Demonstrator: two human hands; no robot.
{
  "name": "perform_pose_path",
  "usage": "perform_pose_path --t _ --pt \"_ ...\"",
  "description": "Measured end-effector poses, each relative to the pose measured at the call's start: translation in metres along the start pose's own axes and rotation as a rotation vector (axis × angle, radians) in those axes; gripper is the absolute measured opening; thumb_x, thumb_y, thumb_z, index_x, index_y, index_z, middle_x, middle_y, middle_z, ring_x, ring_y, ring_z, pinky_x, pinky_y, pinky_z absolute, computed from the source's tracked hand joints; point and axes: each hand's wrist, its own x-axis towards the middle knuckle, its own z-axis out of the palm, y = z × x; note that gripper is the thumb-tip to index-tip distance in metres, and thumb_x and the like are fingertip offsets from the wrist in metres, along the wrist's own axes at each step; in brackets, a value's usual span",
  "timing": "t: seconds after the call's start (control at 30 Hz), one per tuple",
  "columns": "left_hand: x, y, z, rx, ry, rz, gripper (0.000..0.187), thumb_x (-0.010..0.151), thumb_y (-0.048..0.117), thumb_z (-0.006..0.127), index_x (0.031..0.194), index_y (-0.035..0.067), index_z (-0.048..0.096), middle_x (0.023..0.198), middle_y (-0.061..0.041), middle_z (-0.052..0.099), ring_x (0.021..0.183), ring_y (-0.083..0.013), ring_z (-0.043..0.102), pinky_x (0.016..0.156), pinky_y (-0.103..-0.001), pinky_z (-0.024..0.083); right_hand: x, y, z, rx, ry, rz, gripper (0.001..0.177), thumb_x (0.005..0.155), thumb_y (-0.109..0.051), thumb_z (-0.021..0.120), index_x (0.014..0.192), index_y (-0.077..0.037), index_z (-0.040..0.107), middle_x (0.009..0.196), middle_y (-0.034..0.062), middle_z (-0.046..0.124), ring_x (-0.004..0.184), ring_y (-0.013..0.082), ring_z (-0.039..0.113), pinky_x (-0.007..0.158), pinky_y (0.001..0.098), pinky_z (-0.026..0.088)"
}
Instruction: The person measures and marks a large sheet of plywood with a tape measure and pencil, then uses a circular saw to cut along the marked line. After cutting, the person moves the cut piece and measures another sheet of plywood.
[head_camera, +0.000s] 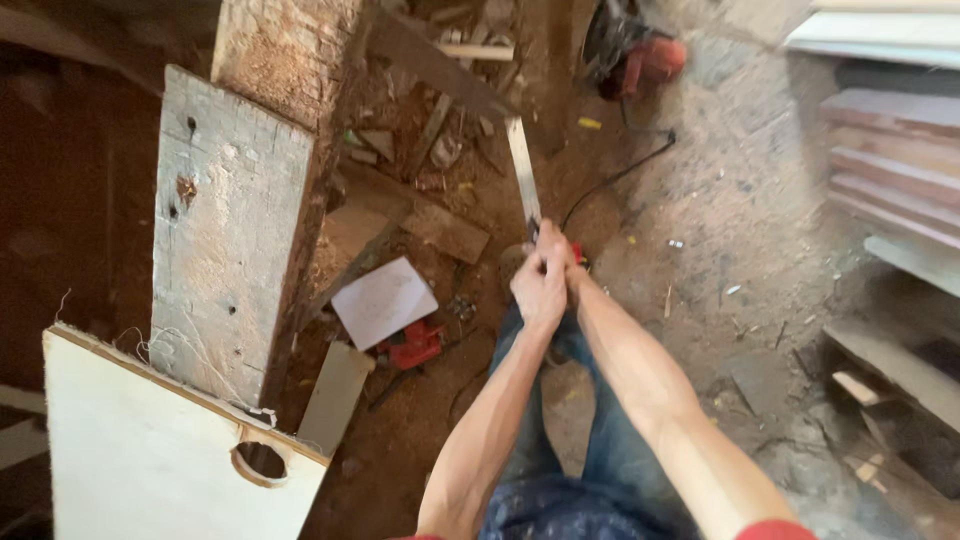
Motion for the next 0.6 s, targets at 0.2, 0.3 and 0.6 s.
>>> perform_pose_path --t 0.2,0.3,0.6 --pt "0.053 0.009 0.018 0.097 0.128 -0.174 0.036 0.094 0.036 0.068 0.086 0.001 0.073 0.071 -0.011 0.07 0.066 -0.016 0.062 0.068 -0.036 0.053 0.032 -0.051 -0.032 0.003 -0.151 -0.067 0.059 0.088 -0.029 0.074 0.136 -0.008 0.047 0.126 0.0262 0.059 0.117 0.0442 0.058 0.098 0.0512 0.048" --pt "0.067 0.003 0.029 0.093 0.169 -0.226 0.034 0.095 0.034 0.068 0.088 0.001 0.074 0.074 -0.007 0.073 0.069 -0.0133 0.065 0.071 -0.033 0.054 0.062 -0.056 -0.064 -0.05 -0.195 -0.068 0.066 0.089 -0.031 0.072 0.145 -0.012 0.043 0.132 0.0266 0.056 0.122 0.0446 0.055 0.102 0.0514 0.046" --pt "0.119 -0.051 0.184 -0.281 0.241 -0.255 0.027 0.089 0.013 0.076 0.113 0.002 0.072 0.092 -0.003 0.072 0.082 -0.0083 0.064 0.078 -0.026 0.055 0.281 0.068 -0.148 -1.16 -0.221 -0.334 0.051 0.103 -0.028 0.043 0.153 -0.013 0.045 0.159 0.0155 0.039 0.146 0.0365 0.037 0.119 0.0584 0.021"
